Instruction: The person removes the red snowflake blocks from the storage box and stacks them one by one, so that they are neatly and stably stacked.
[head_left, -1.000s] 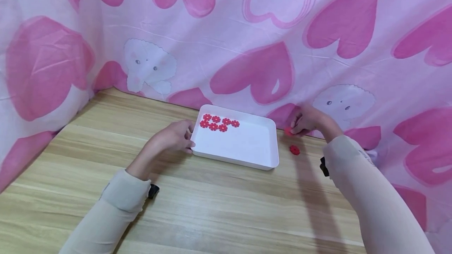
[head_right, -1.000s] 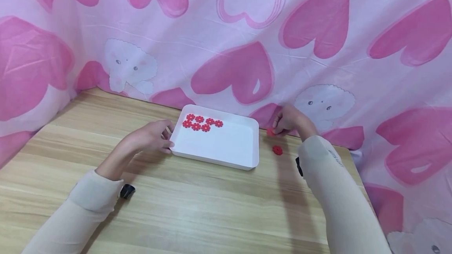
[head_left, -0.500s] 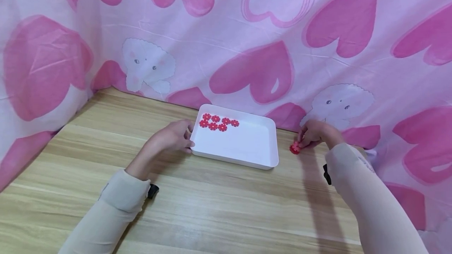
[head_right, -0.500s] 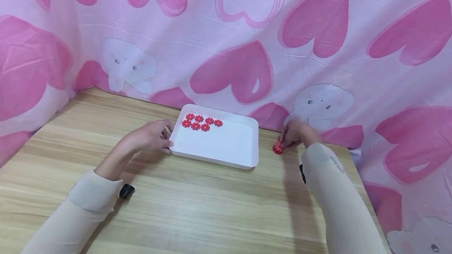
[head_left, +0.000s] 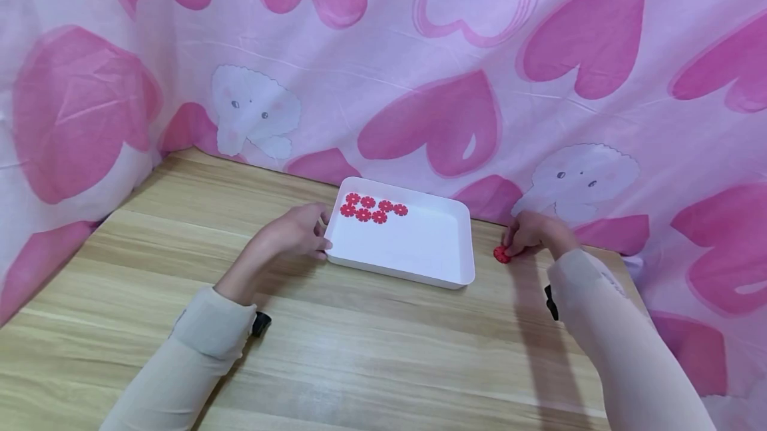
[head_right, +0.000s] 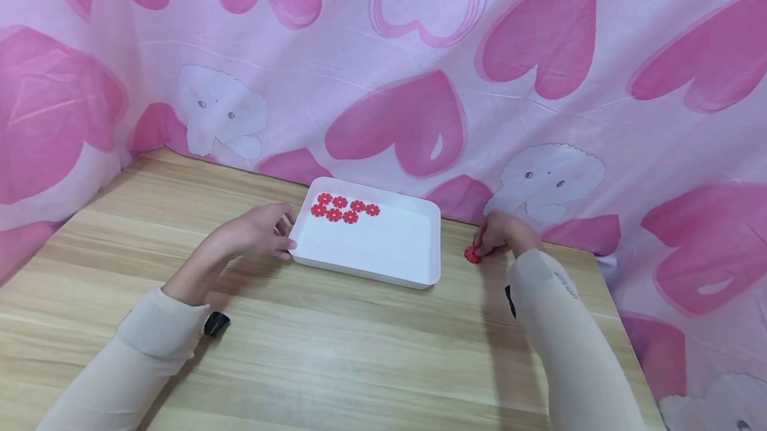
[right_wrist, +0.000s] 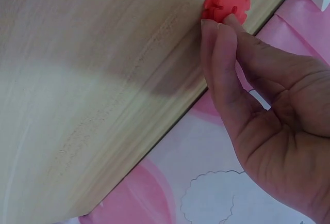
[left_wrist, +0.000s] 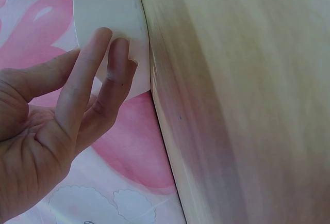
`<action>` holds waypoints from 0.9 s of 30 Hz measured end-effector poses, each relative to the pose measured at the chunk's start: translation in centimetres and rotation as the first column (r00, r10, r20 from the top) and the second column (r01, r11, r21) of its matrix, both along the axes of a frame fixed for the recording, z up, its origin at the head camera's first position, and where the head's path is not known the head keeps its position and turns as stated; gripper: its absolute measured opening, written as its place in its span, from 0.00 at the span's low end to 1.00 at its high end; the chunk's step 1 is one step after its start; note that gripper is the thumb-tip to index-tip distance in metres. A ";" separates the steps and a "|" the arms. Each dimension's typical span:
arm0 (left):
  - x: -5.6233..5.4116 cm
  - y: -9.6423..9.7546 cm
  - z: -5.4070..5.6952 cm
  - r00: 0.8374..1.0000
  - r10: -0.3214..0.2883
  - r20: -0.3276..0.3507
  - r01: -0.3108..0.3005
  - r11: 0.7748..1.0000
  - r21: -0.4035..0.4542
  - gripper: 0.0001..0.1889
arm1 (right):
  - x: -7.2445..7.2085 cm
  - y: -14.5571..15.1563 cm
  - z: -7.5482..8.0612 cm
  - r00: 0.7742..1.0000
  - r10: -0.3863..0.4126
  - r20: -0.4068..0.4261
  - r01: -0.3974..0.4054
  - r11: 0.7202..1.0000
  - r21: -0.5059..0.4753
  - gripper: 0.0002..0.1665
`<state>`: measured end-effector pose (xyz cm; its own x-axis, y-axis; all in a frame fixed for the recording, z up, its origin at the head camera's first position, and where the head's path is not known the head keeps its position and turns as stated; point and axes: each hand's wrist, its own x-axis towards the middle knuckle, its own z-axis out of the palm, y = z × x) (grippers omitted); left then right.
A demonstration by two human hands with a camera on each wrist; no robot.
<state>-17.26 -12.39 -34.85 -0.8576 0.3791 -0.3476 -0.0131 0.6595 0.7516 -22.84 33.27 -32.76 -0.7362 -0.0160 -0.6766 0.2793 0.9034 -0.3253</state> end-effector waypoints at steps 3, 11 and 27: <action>0.0 0.0 0.0 1.000 -0.002 -0.005 0.002 1.000 0.001 0.19 | 0.0 0.2 -0.2 1.000 0.001 0.001 -0.001 1.000 0.005 0.06; 0.1 -0.1 0.0 1.000 -0.001 -0.005 0.002 1.000 0.011 0.19 | 0.1 0.1 0.0 1.000 0.012 -0.020 -0.012 1.000 0.004 0.09; 0.2 0.1 0.0 1.000 0.008 -0.007 -0.008 1.000 -0.015 0.19 | 0.0 -2.4 2.5 0.985 0.046 -0.163 -0.066 0.991 -0.119 0.06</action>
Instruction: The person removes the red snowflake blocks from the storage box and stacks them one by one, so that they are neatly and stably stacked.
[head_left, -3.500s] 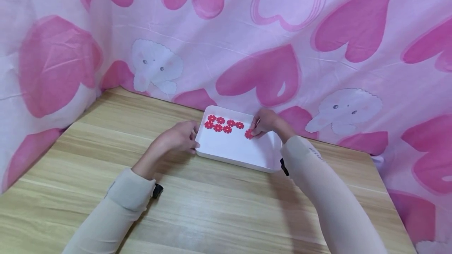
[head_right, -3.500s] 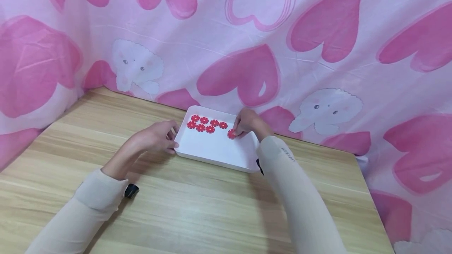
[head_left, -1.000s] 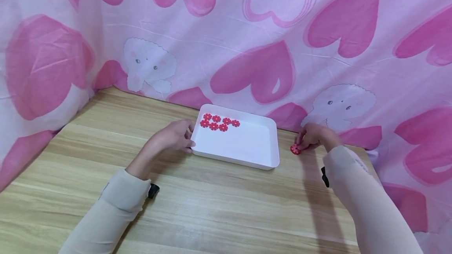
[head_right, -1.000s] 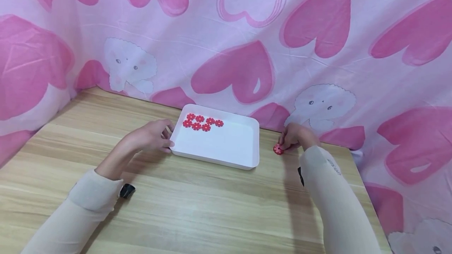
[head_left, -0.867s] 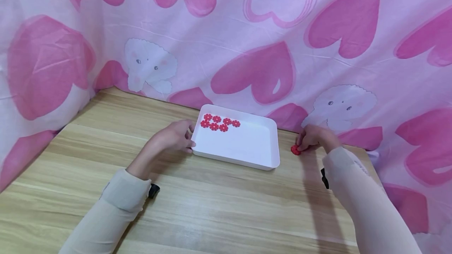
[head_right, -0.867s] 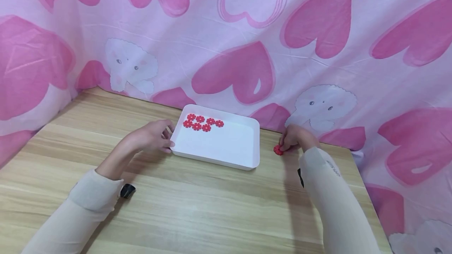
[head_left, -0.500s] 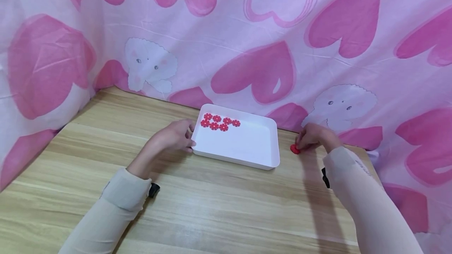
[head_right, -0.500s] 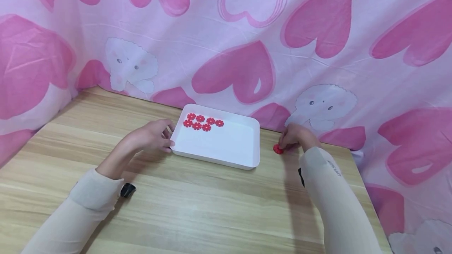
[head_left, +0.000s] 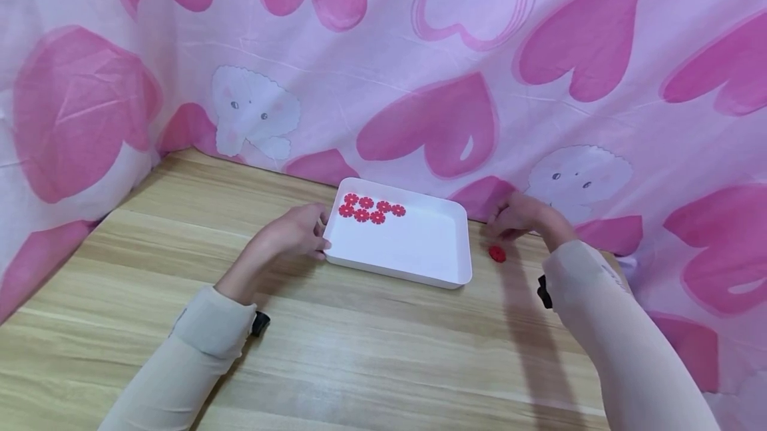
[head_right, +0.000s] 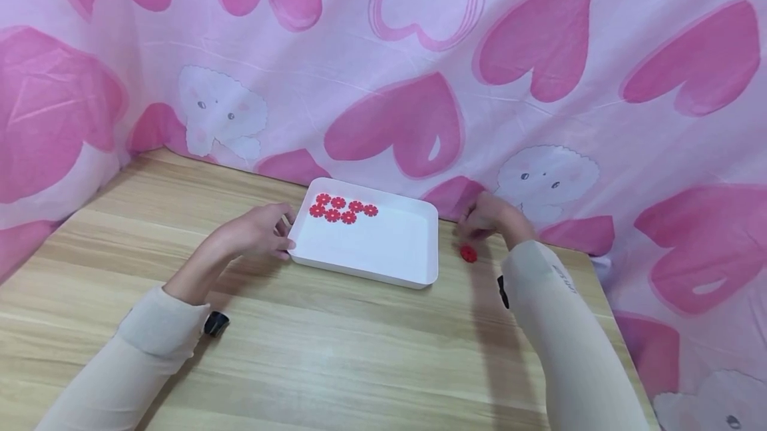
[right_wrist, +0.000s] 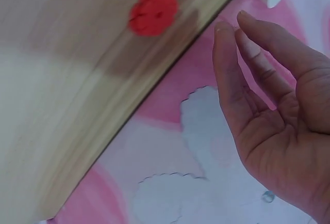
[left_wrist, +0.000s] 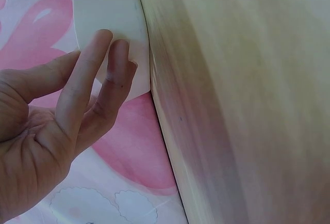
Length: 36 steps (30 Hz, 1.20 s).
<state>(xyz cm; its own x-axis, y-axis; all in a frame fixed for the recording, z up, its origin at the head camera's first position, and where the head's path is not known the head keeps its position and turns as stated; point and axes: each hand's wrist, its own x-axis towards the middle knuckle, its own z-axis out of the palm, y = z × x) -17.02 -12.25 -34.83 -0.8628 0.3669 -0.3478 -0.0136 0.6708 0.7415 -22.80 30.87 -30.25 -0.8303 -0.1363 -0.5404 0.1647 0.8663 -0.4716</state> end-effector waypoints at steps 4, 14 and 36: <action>0.1 0.1 0.0 1.000 0.003 0.002 -0.003 1.000 -0.012 0.20 | -0.3 -1.1 0.3 0.999 0.022 -0.044 -0.022 1.000 -0.011 0.06; 0.3 -0.2 0.0 1.000 -0.001 -0.019 0.001 1.000 -0.009 0.18 | -0.6 -4.4 1.1 0.993 0.053 -0.103 -0.057 0.998 -0.029 0.14; 0.6 0.7 0.6 1.000 0.022 0.012 -0.023 1.000 0.014 0.20 | -2.1 -11.0 0.9 0.995 -0.006 -0.102 -0.001 0.998 -0.069 0.19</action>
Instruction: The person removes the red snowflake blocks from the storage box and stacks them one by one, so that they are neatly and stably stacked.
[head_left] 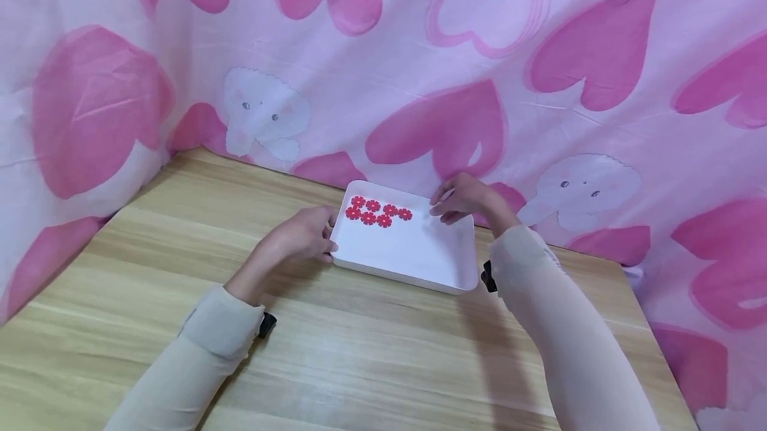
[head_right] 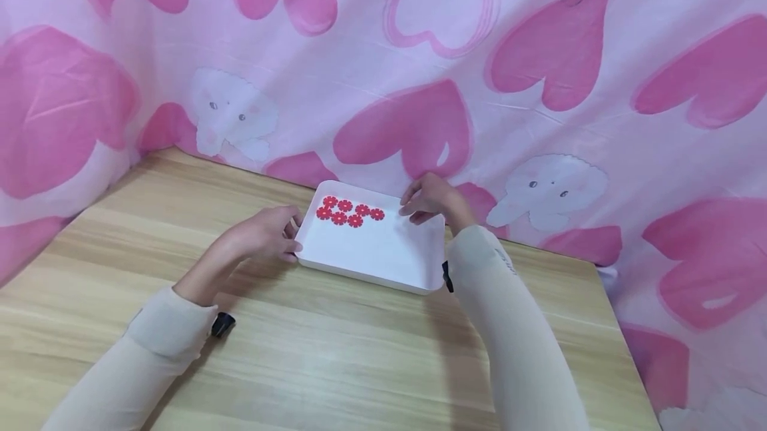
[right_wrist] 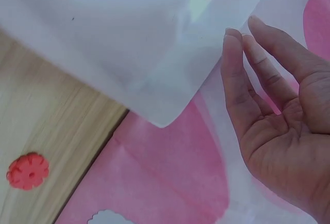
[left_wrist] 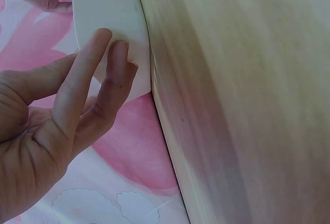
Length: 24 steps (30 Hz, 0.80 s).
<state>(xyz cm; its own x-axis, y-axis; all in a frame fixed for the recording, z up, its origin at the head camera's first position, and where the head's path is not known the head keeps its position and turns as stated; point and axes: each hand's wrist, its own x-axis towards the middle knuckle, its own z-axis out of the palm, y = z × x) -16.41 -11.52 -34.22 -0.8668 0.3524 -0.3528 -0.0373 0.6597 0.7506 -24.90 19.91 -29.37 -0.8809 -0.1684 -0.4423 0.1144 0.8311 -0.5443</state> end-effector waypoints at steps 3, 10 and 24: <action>0.1 0.1 0.2 1.000 -0.004 -0.004 0.004 1.000 0.005 0.20 | -0.1 -0.4 -0.2 1.000 -0.004 0.003 0.004 1.000 0.003 0.19; 0.4 0.3 0.4 1.000 -0.003 -0.010 0.003 1.000 -0.012 0.20 | -0.3 -1.8 -0.8 0.999 0.028 0.019 -0.028 0.999 0.019 0.19; 1.1 1.4 0.8 1.000 0.006 -0.008 -0.006 1.000 -0.022 0.19 | -0.8 -5.3 -2.2 0.997 0.051 0.064 -0.052 0.998 0.022 0.13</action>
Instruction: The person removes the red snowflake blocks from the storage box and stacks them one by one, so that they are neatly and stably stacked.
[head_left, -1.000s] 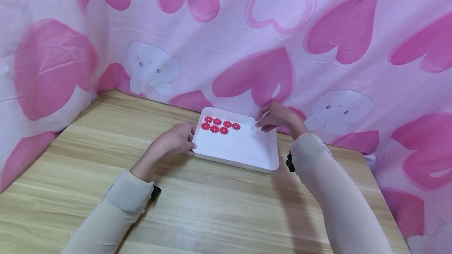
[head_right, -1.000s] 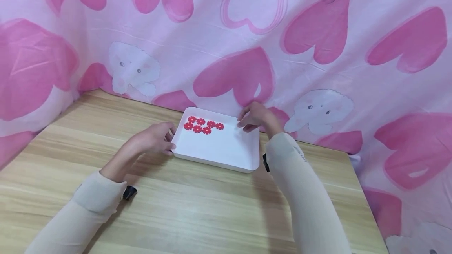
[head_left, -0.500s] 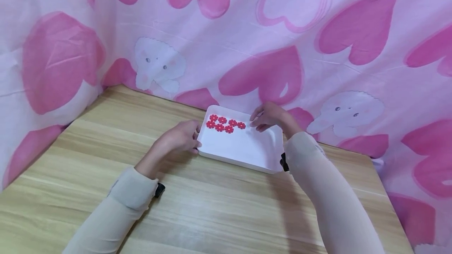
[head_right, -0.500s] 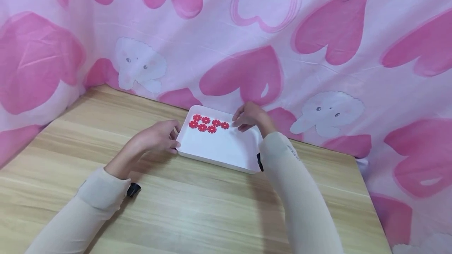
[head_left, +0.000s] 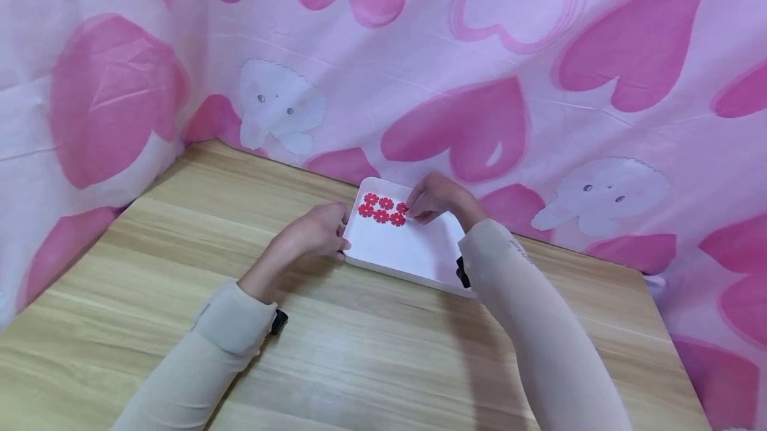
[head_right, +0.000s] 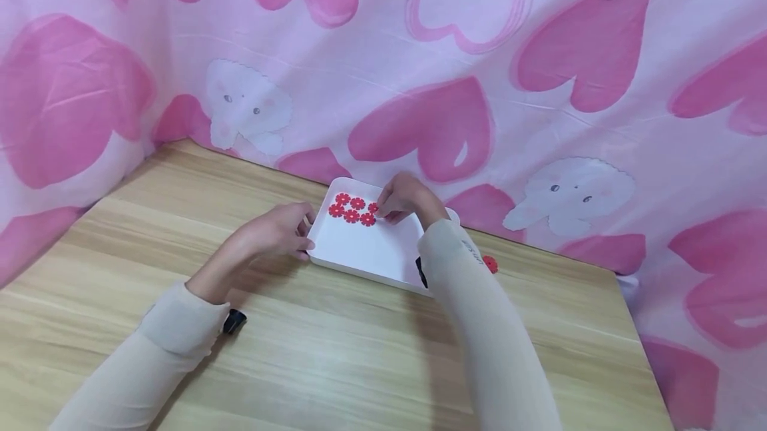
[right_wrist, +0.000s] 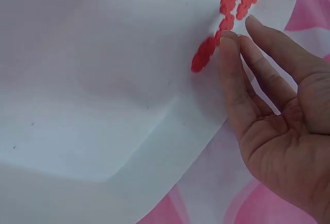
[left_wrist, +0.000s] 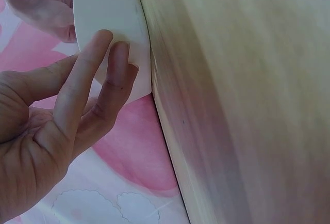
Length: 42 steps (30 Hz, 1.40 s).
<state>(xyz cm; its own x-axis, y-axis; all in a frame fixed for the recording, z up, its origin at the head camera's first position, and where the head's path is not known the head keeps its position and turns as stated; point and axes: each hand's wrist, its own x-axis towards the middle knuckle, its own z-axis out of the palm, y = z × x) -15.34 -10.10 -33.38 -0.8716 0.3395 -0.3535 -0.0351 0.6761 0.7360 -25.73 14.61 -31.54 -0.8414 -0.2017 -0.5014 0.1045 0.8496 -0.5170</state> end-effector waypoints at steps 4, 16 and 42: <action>0.0 0.5 0.0 1.000 -0.006 -0.003 0.006 1.000 0.002 0.19 | 0.2 -0.2 -0.2 1.000 0.003 -0.004 -0.003 1.000 0.011 0.14; 0.1 1.1 0.1 1.000 -0.018 -0.002 0.018 1.000 0.015 0.19 | 0.8 -1.4 -1.3 0.997 0.051 -0.054 -0.045 0.993 0.106 0.11; -0.2 0.2 -0.7 1.000 -0.029 -0.010 0.029 1.000 -0.005 0.19 | 1.2 1.8 -1.6 0.990 0.102 -0.097 -0.098 0.994 0.051 0.08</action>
